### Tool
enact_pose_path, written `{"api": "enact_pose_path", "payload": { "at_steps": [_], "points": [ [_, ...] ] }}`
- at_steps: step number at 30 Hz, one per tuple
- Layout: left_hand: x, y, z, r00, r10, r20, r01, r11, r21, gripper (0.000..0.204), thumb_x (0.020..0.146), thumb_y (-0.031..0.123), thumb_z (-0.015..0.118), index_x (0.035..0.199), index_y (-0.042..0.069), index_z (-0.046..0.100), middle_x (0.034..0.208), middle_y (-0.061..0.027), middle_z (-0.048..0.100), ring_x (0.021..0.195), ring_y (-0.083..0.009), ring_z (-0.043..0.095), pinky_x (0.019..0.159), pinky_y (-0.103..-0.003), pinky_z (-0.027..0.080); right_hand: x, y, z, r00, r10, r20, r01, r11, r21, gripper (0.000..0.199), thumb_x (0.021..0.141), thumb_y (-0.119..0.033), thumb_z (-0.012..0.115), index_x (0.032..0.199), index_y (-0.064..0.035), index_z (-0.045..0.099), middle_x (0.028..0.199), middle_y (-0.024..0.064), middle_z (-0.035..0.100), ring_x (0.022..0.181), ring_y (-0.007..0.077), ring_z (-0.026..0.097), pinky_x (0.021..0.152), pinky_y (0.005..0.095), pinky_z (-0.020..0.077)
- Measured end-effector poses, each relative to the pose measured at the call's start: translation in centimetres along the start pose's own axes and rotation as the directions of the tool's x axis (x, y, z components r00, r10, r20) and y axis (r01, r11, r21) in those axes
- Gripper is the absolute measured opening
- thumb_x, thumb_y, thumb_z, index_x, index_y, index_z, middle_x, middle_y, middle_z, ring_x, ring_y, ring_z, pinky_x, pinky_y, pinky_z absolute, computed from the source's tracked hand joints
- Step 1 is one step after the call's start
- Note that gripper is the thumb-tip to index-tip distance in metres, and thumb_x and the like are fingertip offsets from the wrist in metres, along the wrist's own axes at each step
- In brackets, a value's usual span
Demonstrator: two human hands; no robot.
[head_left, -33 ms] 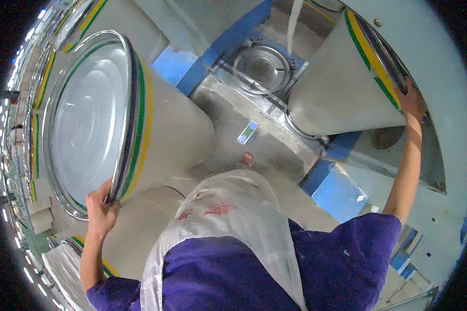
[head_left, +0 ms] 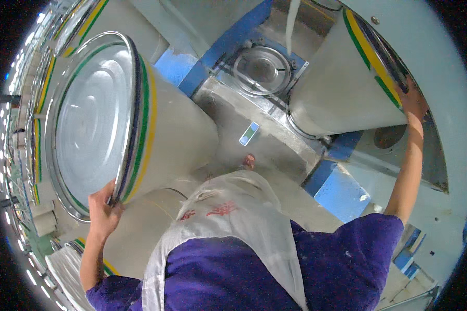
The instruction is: The person walks between rows of large white textile bobbins, removes metal lids, and places bobbins into a machine. They use a stick to guide the thread and later use a small tool to adjust the machine's internal components.
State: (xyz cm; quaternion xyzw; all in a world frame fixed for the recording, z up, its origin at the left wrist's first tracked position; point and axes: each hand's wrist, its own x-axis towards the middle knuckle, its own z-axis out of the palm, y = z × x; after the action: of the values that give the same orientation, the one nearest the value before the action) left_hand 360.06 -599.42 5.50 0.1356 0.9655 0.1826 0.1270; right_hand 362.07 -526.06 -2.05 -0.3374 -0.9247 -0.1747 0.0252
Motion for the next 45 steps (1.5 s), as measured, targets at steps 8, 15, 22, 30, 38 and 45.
{"api": "enact_pose_path", "payload": {
  "at_steps": [8,15,22,30,38,45],
  "points": [
    [7.1,10.3,2.7,0.938,0.341,0.060,-0.337,0.939,-0.066,0.053,0.058,0.002,0.057,0.111,-0.004,0.057,0.071,-0.0208,0.056,0.061,-0.0343,0.058,0.063,-0.033,0.048,0.0,-0.4,-0.4,1.000,0.004,0.016,-0.007,0.980,0.198,0.061,0.081,-0.051,0.057,0.129,-0.0160,0.048,0.118,0.0131,0.058,0.108,0.0308,0.055,0.093,0.0383,0.0414],
    [12.3,14.7,4.5,0.866,0.499,0.034,-0.498,0.867,-0.024,0.055,0.060,0.007,0.056,0.114,-0.006,0.053,0.068,-0.0207,0.056,0.061,-0.0364,0.058,0.060,-0.040,0.047,0.4,0.0,0.8,0.999,-0.009,-0.031,0.013,0.987,0.157,0.058,0.082,-0.049,0.056,0.127,-0.0136,0.049,0.117,0.0146,0.058,0.108,0.0319,0.055,0.092,0.0391,0.0418],
    [22.3,18.0,5.9,0.611,0.791,-0.034,-0.779,0.608,0.154,0.051,0.065,0.012,0.058,0.115,0.003,0.053,0.076,-0.0214,0.059,0.069,-0.0362,0.060,0.066,-0.044,0.048,0.5,0.2,0.7,1.000,-0.025,0.019,0.019,0.960,0.279,0.060,0.080,-0.053,0.056,0.126,-0.0144,0.050,0.115,0.0149,0.059,0.105,0.0318,0.056,0.091,0.0399,0.0424],
    [38.8,24.8,8.6,0.418,0.838,-0.349,-0.652,0.545,0.527,0.037,0.079,0.027,0.063,0.113,0.013,0.054,0.089,-0.0136,0.064,0.080,-0.0344,0.062,0.068,-0.043,0.050,-2.2,-2.5,-2.6,0.998,0.063,0.016,-0.065,0.989,0.135,0.055,0.083,-0.050,0.055,0.126,-0.0166,0.050,0.115,0.0132,0.059,0.105,0.0320,0.056,0.087,0.0408,0.0443],
    [51.6,20.8,5.3,0.364,0.890,-0.274,-0.508,0.437,0.742,0.060,0.075,0.065,0.056,0.107,0.015,0.063,0.086,-0.0092,0.067,0.082,-0.0279,0.064,0.073,-0.040,0.051,-12.3,-10.4,-13.3,0.672,-0.428,-0.605,0.475,0.875,-0.090,0.034,0.075,-0.012,0.066,0.108,-0.0152,0.061,0.118,0.0057,0.059,0.111,0.0208,0.052,0.092,0.0372,0.0402],
    [59.5,17.7,4.0,0.679,0.729,0.084,-0.569,0.450,0.689,0.052,0.084,0.043,0.056,0.126,0.015,0.045,0.126,-0.0130,0.044,0.117,-0.0327,0.040,0.098,-0.045,0.033,-8.6,-8.8,-24.9,0.610,0.116,-0.784,0.102,0.969,0.223,0.045,0.069,0.002,0.068,0.113,-0.0036,0.059,0.111,0.0093,0.062,0.100,0.0205,0.059,0.078,0.0272,0.0492]
  ]
}}
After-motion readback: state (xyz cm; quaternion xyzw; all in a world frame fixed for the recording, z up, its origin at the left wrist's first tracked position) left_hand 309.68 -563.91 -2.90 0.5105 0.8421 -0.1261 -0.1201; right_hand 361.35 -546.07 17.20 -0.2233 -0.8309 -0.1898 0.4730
